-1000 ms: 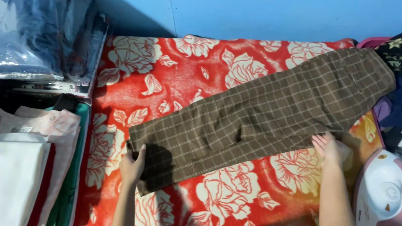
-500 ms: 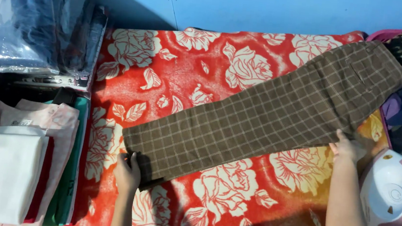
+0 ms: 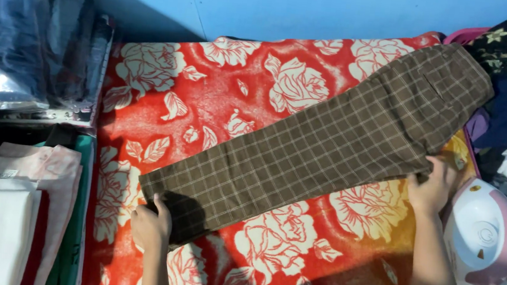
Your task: The person irons a pair of brown plaid trousers on a floral-patterned surface. They smooth the fabric with their hands, spray it with water from a bottle, and use a pink iron to press the garment, repeating the process on different sections.
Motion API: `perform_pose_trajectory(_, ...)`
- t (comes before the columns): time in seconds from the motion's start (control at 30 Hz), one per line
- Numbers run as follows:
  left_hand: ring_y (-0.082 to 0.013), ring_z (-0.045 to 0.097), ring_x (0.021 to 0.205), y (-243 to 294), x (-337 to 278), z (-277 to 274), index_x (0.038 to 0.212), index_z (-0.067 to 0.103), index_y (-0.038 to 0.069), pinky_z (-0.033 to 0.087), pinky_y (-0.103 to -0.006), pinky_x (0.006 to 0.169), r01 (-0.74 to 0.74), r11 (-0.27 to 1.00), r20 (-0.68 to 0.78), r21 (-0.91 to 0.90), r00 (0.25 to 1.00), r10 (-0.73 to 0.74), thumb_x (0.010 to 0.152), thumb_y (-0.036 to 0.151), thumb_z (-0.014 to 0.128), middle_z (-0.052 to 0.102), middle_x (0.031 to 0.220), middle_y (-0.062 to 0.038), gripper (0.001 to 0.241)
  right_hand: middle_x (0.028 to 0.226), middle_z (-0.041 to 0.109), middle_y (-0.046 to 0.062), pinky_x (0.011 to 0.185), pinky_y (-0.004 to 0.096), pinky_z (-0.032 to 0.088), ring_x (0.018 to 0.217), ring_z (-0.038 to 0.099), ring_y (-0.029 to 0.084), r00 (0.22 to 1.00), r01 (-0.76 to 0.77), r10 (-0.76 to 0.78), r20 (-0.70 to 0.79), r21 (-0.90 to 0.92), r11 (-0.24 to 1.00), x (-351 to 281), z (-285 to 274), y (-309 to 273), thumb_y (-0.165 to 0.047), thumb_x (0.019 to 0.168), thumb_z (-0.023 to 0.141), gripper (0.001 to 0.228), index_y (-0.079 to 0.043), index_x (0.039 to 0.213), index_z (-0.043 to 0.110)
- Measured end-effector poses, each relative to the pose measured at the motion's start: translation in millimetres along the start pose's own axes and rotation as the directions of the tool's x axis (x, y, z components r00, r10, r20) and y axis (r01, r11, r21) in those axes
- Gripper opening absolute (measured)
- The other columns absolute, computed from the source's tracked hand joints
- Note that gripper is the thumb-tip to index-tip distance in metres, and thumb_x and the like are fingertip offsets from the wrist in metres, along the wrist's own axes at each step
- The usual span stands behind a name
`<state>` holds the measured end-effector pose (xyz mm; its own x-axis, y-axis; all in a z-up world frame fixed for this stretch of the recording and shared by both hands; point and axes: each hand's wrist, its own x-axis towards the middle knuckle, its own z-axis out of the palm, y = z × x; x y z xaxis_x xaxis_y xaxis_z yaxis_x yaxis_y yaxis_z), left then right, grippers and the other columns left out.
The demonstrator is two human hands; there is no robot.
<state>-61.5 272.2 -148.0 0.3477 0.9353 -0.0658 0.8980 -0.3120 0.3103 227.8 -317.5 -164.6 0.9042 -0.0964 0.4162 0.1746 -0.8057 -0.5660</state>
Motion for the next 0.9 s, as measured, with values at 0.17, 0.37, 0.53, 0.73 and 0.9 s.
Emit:
perform_pose_trajectory(0.17, -0.0624, 0.061, 0.098, 2.9, 6.4, 6.3, 0.117, 0.044, 0.001, 0.046, -0.0684, 0.081, 0.079, 0.987, 0.161, -0.141, 0.985, -0.056, 0.107, 0.052, 0.040, 0.065, 0.107, -0.041, 0.052, 0.129, 0.052, 0.014, 0.066, 0.054, 0.057, 0.108, 0.066, 0.039, 0.995, 0.093, -0.100, -0.012, -0.286, 0.954, 8.4, 3.3, 8.3, 0.005, 0.079, 0.084, 0.043, -0.014, 0.115, 0.068)
perform_pose_trajectory(0.37, -0.0570, 0.063, 0.085, -50.2, 33.2, 53.1, 0.099, 0.048, 0.003, 0.045, -0.0607, 0.070, -0.152, 0.930, 0.009, -0.333, 0.986, 0.165, 0.109, 0.042, 0.047, 0.067, 0.090, -0.034, 0.040, 0.100, 0.070, 0.011, 0.090, 0.044, 0.049, 0.101, 0.063, 0.035, 0.965, 0.258, -0.232, 0.118, -0.303, 0.917, 14.7, 18.3, 79.8, -0.006, 0.078, 0.081, 0.028, -0.016, 0.103, 0.072)
perform_pose_trajectory(0.53, -0.0591, 0.063, 0.087, -14.4, 10.1, 17.1, 0.107, 0.042, 0.005, 0.045, -0.0665, 0.075, -0.040, 0.978, 0.117, -0.203, 0.991, 0.065, 0.108, 0.043, 0.035, 0.068, 0.092, -0.035, 0.038, 0.100, 0.068, 0.017, 0.094, 0.048, 0.053, 0.113, 0.062, 0.037, 0.962, 0.271, -0.243, 0.124, -0.351, 0.896, 4.5, 19.1, 87.9, -0.005, 0.081, 0.079, 0.031, -0.011, 0.111, 0.074)
perform_pose_trajectory(0.73, -0.0642, 0.061, 0.094, -21.3, 25.8, -32.2, 0.109, 0.040, 0.003, 0.043, -0.0716, 0.074, 0.043, 0.974, 0.120, -0.223, 0.993, -0.016, 0.110, 0.040, 0.041, 0.066, 0.100, -0.042, 0.037, 0.102, 0.065, 0.015, 0.092, 0.045, 0.050, 0.099, 0.064, 0.036, 0.953, 0.280, -0.218, 0.212, -0.333, 0.900, 6.5, 9.7, 76.4, -0.015, 0.076, 0.085, 0.031, -0.013, 0.104, 0.071)
perform_pose_trajectory(0.9, -0.0545, 0.071, 0.083, -66.4, 60.3, -17.6, 0.110, 0.047, 0.003, 0.053, -0.0642, 0.067, -0.014, 0.991, 0.035, 0.130, 0.999, 0.009, 0.111, 0.043, 0.044, 0.073, 0.090, -0.031, 0.041, 0.092, 0.077, 0.007, 0.085, 0.032, 0.054, 0.091, 0.071, 0.022, 0.612, -0.002, 0.211, 0.762, -0.265, 0.964, 25.2, 9.7, 68.9, -0.022, 0.069, 0.088, 0.031, -0.013, 0.096, 0.075)
